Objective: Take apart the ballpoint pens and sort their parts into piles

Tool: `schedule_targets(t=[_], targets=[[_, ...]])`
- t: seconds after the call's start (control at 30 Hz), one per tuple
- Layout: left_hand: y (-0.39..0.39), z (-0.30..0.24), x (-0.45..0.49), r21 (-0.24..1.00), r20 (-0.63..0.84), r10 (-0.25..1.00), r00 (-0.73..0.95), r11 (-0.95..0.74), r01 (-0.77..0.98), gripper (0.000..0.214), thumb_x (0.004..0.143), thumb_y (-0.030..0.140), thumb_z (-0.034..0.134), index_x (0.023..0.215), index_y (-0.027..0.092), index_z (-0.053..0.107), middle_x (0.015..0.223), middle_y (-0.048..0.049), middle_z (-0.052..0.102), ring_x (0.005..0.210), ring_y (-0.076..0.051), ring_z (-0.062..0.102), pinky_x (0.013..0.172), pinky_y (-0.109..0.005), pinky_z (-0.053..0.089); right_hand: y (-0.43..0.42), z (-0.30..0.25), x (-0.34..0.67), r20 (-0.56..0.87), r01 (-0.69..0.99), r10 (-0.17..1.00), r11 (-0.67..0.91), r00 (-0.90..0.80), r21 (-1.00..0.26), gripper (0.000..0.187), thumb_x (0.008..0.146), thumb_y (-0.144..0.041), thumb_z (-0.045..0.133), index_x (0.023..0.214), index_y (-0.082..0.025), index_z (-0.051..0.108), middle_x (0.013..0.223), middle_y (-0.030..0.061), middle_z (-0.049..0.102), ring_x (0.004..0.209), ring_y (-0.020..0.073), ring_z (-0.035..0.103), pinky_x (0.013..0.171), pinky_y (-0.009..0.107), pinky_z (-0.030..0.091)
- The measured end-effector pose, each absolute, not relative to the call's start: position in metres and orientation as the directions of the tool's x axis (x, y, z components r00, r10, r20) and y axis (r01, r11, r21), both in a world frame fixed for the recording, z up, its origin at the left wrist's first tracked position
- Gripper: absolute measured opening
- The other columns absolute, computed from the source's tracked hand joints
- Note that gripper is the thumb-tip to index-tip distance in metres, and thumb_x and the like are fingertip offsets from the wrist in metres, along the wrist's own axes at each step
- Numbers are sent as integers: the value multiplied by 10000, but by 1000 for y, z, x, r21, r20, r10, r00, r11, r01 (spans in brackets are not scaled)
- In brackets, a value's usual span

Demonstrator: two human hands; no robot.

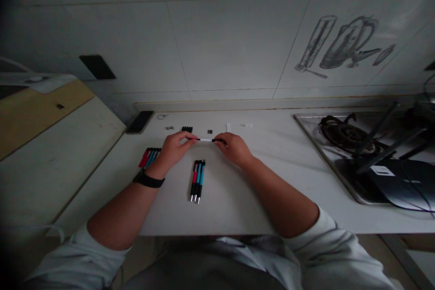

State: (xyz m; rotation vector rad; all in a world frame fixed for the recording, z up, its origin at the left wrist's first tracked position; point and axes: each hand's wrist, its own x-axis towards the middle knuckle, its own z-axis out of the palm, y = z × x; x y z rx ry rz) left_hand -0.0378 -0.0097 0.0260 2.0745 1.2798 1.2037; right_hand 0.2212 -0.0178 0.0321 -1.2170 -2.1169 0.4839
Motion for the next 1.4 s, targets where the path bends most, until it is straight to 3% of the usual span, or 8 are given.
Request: schedule_targets(t=[0.13,0.3,0.53,0.8,1.03,1.23,1.33,1.4], targets=[[-14,32,-40,533,595,755,275,-627,568,65,897,281,748,928,245,794,945,-42,788,970,-218,711,939,-365,534,-12,29,224,165,599,884,424,-438,-679,330,1010,-363,505,1055,-182,777,888,57,761,776,176,658,721,273,446],[-13,31,-37,678,469,848,247,-525,515,80,901,265,711,914,225,779,939,-35,790,906,-199,724,881,-329,551,-15,31,224,187,602,892,419,-411,-679,306,998,-358,524,986,-189,779,853,44,752,773,175,656,732,268,439],[-5,23,-32,898,260,940,221,-319,302,157,878,326,676,885,177,727,832,-43,759,820,-186,713,823,-320,565,-21,33,219,331,668,862,506,-383,-545,275,1007,-324,534,1066,-215,780,1032,76,780,914,205,695,821,289,469],[-12,28,-34,831,348,922,172,-388,398,174,875,348,721,959,204,770,990,-59,783,966,-215,713,954,-368,543,-18,28,219,304,663,886,464,-351,-588,321,1037,-346,481,975,-200,760,899,74,756,800,197,664,741,299,459],[-11,25,-33,852,327,931,159,-364,376,176,881,344,720,962,197,775,984,-62,788,948,-214,721,907,-349,552,-18,25,218,417,581,864,500,-283,-643,185,941,-310,626,1059,-198,715,989,77,726,788,175,640,738,289,488],[-10,23,-34,832,353,924,148,-382,403,178,885,349,724,971,204,780,980,-54,785,952,-210,717,905,-346,543,-17,24,219,330,622,898,439,-289,-649,234,996,-352,536,962,-197,708,865,59,723,740,174,623,724,301,468],[-9,23,-35,838,355,924,140,-381,392,177,885,347,720,971,203,777,980,-53,783,950,-209,715,901,-346,547,-17,23,219,344,566,901,435,-266,-701,255,903,-332,665,1124,-204,671,1000,71,731,748,163,630,725,294,490],[-9,23,-35,842,352,926,139,-378,384,175,881,345,721,968,204,776,984,-52,783,951,-209,715,907,-348,549,-17,23,219,342,564,902,431,-262,-704,267,927,-361,641,1147,-210,660,1001,72,730,753,166,633,731,300,493]])
